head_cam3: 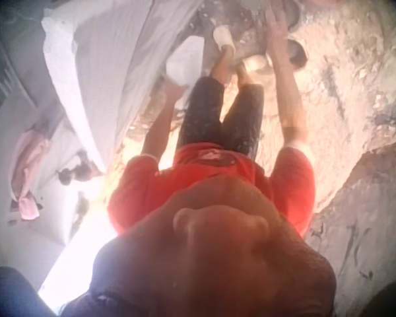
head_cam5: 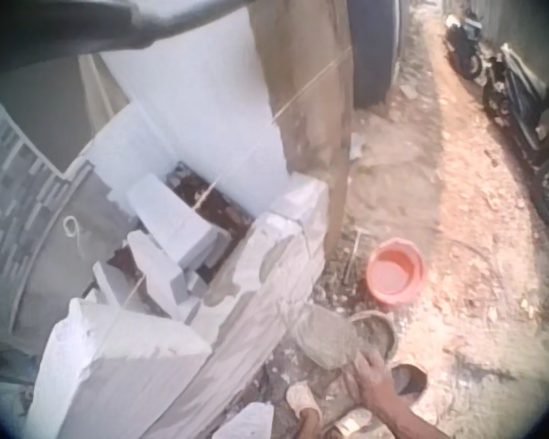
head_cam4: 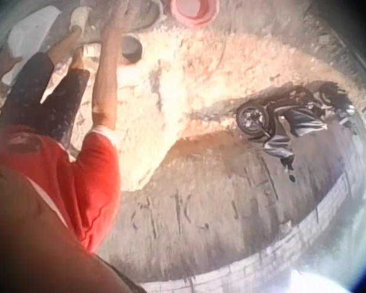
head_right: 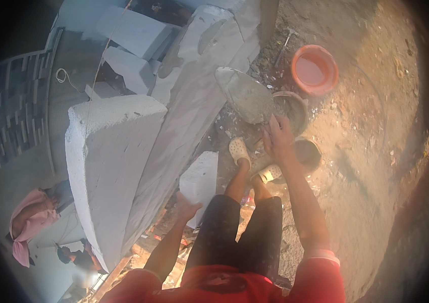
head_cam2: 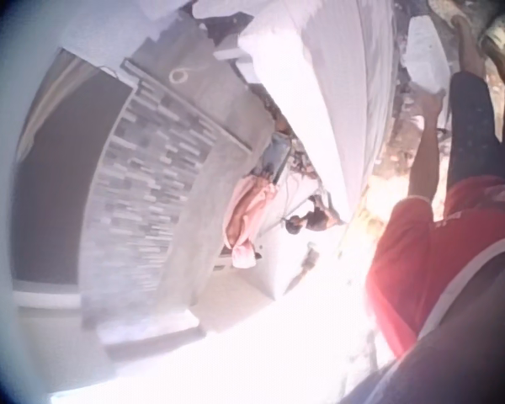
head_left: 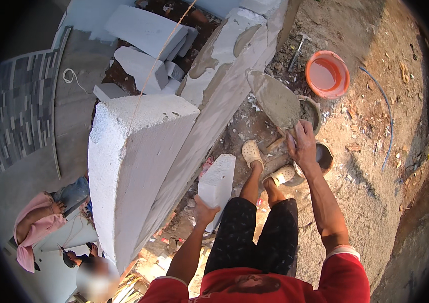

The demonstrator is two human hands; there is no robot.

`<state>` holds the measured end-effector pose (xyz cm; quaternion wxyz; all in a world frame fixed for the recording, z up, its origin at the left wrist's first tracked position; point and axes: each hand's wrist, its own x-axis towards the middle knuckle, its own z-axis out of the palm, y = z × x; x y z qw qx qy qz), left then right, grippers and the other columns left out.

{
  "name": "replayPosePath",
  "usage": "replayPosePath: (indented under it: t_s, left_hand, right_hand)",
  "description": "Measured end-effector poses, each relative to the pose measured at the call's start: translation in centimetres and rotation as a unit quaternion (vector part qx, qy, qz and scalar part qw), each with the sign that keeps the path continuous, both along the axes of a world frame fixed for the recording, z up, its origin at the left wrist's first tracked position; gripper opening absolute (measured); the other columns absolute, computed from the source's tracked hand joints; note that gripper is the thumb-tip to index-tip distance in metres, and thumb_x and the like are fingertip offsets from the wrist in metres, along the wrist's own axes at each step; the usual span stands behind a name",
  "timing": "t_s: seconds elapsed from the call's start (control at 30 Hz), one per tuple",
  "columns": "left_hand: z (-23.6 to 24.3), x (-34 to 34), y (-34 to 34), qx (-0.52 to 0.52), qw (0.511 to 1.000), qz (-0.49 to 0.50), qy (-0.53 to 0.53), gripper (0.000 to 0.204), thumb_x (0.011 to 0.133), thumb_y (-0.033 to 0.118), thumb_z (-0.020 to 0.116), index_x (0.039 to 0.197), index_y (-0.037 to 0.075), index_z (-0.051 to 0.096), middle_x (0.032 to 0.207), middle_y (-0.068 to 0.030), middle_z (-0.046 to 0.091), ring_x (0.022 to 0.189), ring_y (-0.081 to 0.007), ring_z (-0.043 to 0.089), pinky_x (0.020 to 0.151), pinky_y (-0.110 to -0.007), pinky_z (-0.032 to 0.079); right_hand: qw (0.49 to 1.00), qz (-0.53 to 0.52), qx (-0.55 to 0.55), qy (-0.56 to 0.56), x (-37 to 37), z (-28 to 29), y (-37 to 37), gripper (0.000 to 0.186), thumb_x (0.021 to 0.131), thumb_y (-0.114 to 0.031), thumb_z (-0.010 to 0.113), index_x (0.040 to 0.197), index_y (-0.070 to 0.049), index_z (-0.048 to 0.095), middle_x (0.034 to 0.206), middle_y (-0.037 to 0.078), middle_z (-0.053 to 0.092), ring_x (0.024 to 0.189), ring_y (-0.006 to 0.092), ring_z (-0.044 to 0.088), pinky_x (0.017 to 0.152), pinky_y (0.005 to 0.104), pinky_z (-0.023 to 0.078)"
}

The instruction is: The person scoops mortar from a bucket with a trowel and spreads it along a low wall. They then pick up white blocks, place them onto the mortar, and adjust their position. Another person measures the wall with a tape measure while the first person continues laying blocks.

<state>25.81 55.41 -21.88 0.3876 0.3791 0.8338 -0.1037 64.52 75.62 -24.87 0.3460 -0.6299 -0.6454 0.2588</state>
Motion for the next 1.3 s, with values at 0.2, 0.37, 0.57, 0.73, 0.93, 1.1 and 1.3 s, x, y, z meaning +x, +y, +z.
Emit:
replayPosePath:
  t_s: [0.2,0.37,0.57,0.73,0.93,1.1,1.3]
  left_hand:
    - [-1.2,-1.1,-0.8,0.008,0.998,-0.063,0.006,0.092,0.062,0.019,0.094,0.131,-0.005,0.038,0.122,-0.0273,0.06,0.115,-0.0454,0.06,0.098,-0.05,0.049]
    - [-2.7,0.0,-0.2,0.011,0.997,-0.078,0.006,0.088,0.064,0.019,0.094,0.13,-0.004,0.041,0.121,-0.0267,0.06,0.116,-0.0428,0.061,0.098,-0.049,0.049]
    - [-4.2,2.0,1.6,0.01,0.99,-0.143,0.006,0.091,0.065,0.019,0.093,0.134,-0.006,0.039,0.121,-0.0261,0.061,0.115,-0.0387,0.061,0.098,-0.047,0.049]
    - [-3.6,4.3,3.5,0.063,0.972,-0.228,0.003,0.082,0.066,0.019,0.093,0.127,-0.005,0.043,0.117,-0.0247,0.062,0.111,-0.0376,0.063,0.097,-0.045,0.049]
    - [-0.1,7.3,5.8,0.038,0.98,-0.191,0.025,0.083,0.066,0.019,0.093,0.128,-0.003,0.043,0.12,-0.0249,0.063,0.115,-0.0385,0.063,0.098,-0.045,0.049]
    - [1.5,7.5,6.5,0.066,0.981,-0.173,0.055,0.09,0.065,0.021,0.094,0.132,0.001,0.038,0.122,-0.027,0.062,0.118,-0.0459,0.06,0.098,-0.05,0.049]
    - [1.4,7.0,7.5,0.091,0.979,-0.182,0.014,0.093,0.064,0.026,0.094,0.132,0.001,0.036,0.124,-0.0293,0.058,0.118,-0.0493,0.058,0.099,-0.053,0.048]
  right_hand:
    - [0.917,-0.231,-0.314,-0.088,6.3,-4.8,-21.4,0.03,0.092,-0.011,0.061,0.118,0.003,0.056,0.107,0.024,0.062,0.097,0.0435,0.061,0.082,0.049,0.049]
    - [0.774,-0.266,-0.57,-0.079,10.9,-15.6,-29.5,0.041,0.094,-0.03,0.063,0.114,0.005,0.064,0.104,0.035,0.068,0.103,0.05,0.066,0.09,0.0544,0.052]
    - [0.816,-0.311,-0.475,-0.11,10.7,-28.3,-27.2,0.042,0.095,-0.031,0.066,0.116,0.005,0.064,0.106,0.034,0.069,0.107,0.0474,0.066,0.09,0.0514,0.054]
    - [0.825,-0.158,-0.537,-0.08,10.1,-28.6,-29.1,0.035,0.092,-0.027,0.067,0.111,0.003,0.07,0.095,0.024,0.073,0.078,0.0405,0.072,0.077,0.0492,0.059]
    - [0.749,-0.309,-0.519,0.272,15.2,-18.6,-34.2,0.022,0.098,-0.027,0.057,0.095,-0.006,0.061,0.075,0.003,0.063,0.059,0.0127,0.058,0.051,0.0305,0.048]
    - [0.806,-0.272,-0.379,0.363,16.5,-8.1,-30.6,0.026,0.09,-0.027,0.061,0.103,-0.004,0.063,0.074,0.002,0.062,0.055,0.012,0.058,0.049,0.0286,0.048]
    - [0.968,-0.051,-0.194,0.15,16.0,3.1,-12.1,0.052,0.087,-0.009,0.066,0.136,0.004,0.058,0.123,0.02,0.066,0.105,0.0306,0.068,0.091,0.0391,0.053]
